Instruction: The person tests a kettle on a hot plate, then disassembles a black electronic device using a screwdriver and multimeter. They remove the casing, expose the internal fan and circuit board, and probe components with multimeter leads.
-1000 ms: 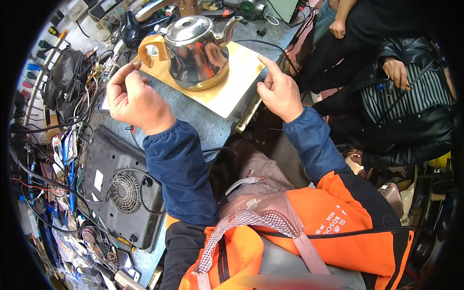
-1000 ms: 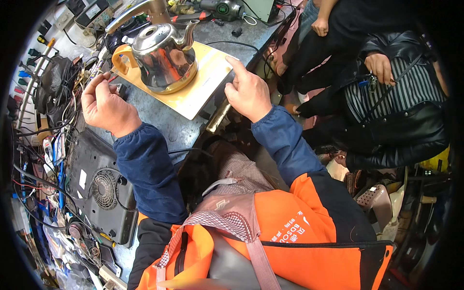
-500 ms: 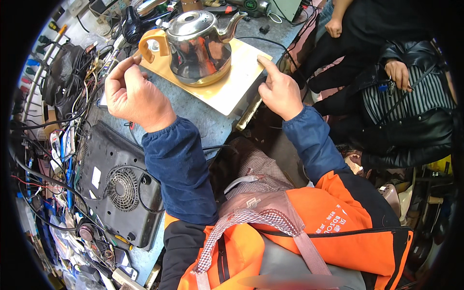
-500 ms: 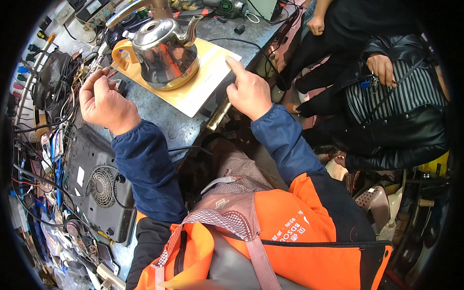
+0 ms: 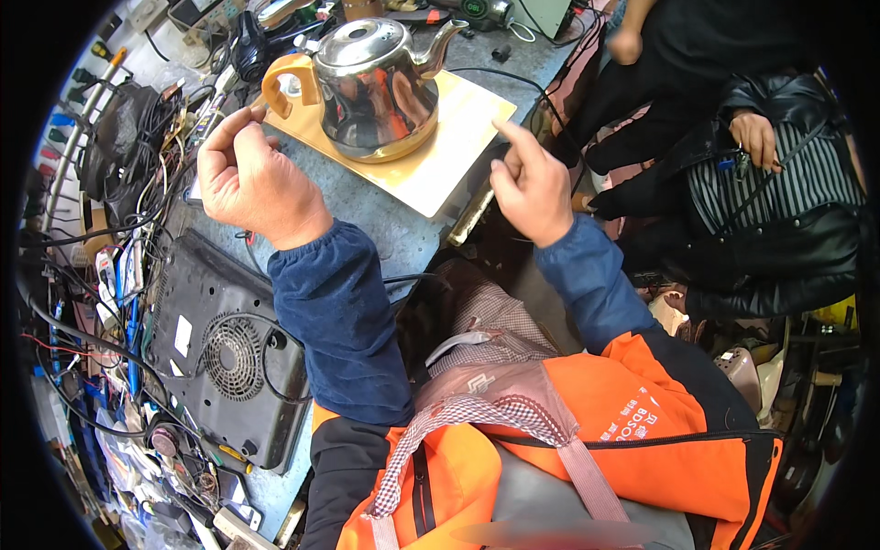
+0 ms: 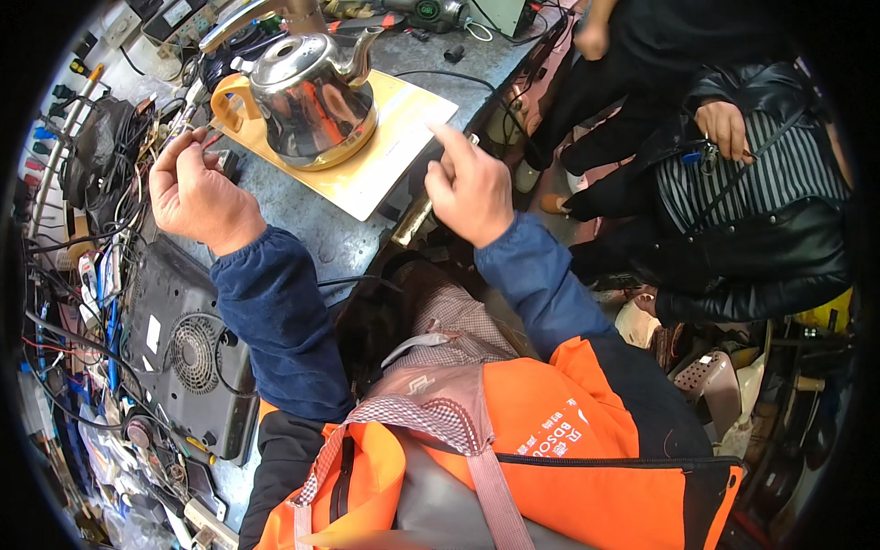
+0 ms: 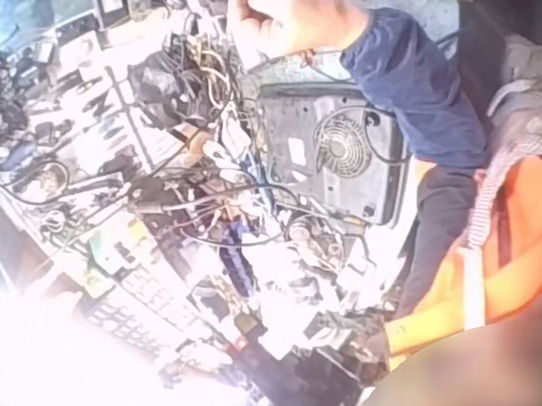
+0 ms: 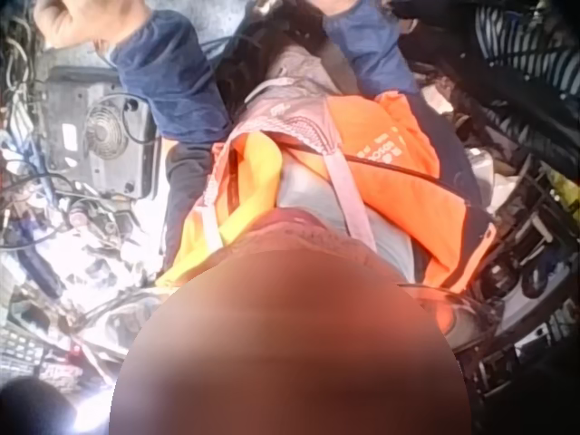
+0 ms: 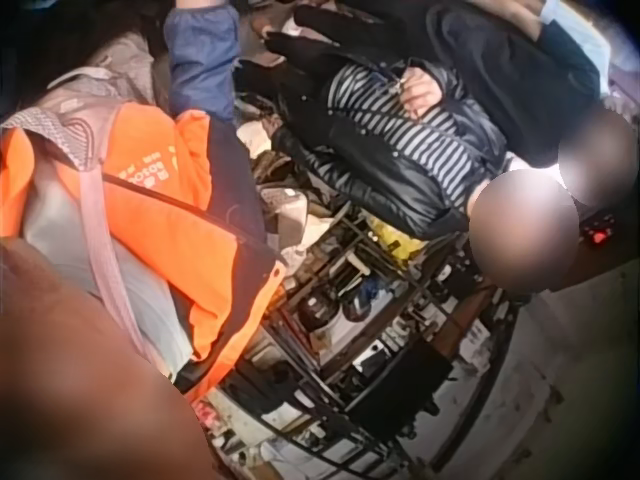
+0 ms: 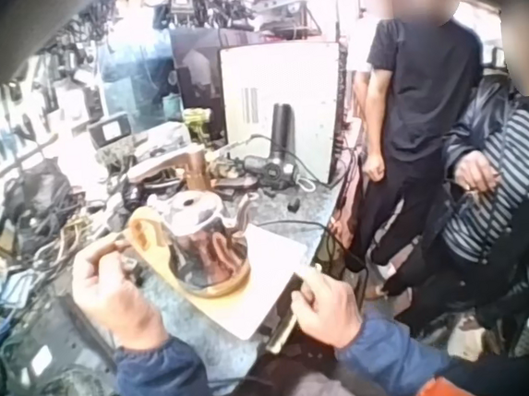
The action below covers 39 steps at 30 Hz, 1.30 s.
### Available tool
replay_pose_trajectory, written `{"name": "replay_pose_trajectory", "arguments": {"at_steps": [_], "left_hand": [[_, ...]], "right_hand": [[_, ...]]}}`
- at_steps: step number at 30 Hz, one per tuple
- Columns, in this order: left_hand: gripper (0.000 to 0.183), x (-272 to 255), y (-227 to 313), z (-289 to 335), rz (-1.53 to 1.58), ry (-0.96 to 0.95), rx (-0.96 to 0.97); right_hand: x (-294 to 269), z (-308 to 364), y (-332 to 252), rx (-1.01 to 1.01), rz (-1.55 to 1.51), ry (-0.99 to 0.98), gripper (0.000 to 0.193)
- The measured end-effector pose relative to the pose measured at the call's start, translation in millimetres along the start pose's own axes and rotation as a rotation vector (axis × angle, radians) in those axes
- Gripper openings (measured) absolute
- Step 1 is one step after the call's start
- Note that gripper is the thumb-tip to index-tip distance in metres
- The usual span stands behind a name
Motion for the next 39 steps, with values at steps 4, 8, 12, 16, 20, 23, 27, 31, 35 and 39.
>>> {"name": "replay_pose_trajectory", "arguments": {"at_steps": [4,8,12,16,20,23,27,31,35,39], "left_hand": [[0.016,-0.5,0.3,-1.4,0.007,0.008,0.0],[0.016,-1.7,0.2,-1.4,0.002,0.014,-0.009],[0.015,-1.4,-1.1,-2.1,0.013,0.019,-0.015],[0.015,-0.6,-2.9,-3.1,-0.001,0.01,-0.004],[0.014,-2.0,-4.9,-4.5,-0.008,0.001,-0.011],[0.014,-3.6,-7.3,-5.2,-0.005,0.007,-0.042],[0.013,-3.3,-8.6,-4.7,-0.005,0.009,-0.033],[0.013,-2.3,-10.0,-4.2,0.014,0.006,-0.036],[0.013,-3.4,-10.1,-5.0,0.006,0.01,-0.042],[0.014,-3.7,-9.1,-4.2,0.003,0.011,-0.043]], "right_hand": [[15.8,67.9,-14.4,-0.226,-0.196,-0.179,0.019],[71.5,168.8,17.5,-0.131,-0.274,-0.558,0.013],[108.5,255.4,70.7,0.021,-0.24,-0.759,0.014],[130.6,291.8,108.1,0.041,-0.029,-0.896,0.019],[136.1,284.2,109.0,-0.045,-0.121,-0.758,0.022],[139.0,280.3,105.8,-0.047,-0.084,-0.811,0.025],[135.7,277.3,103.0,-0.033,-0.123,-0.819,0.031],[135.8,277.6,104.2,-0.033,-0.112,-0.811,0.035],[136.6,278.5,104.7,-0.062,-0.097,-0.772,0.037],[136.5,279.4,106.5,-0.046,-0.115,-0.782,0.031]]}}
Point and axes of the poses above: each hand's wrist, its own z-axis away from the middle knuckle, its own x-axis out of the palm, y = z × x, the point moved 5 cm from there along -z, towards the middle knuckle, and after that the axes turned 13 degrees about -z, right-handed, at the moved point
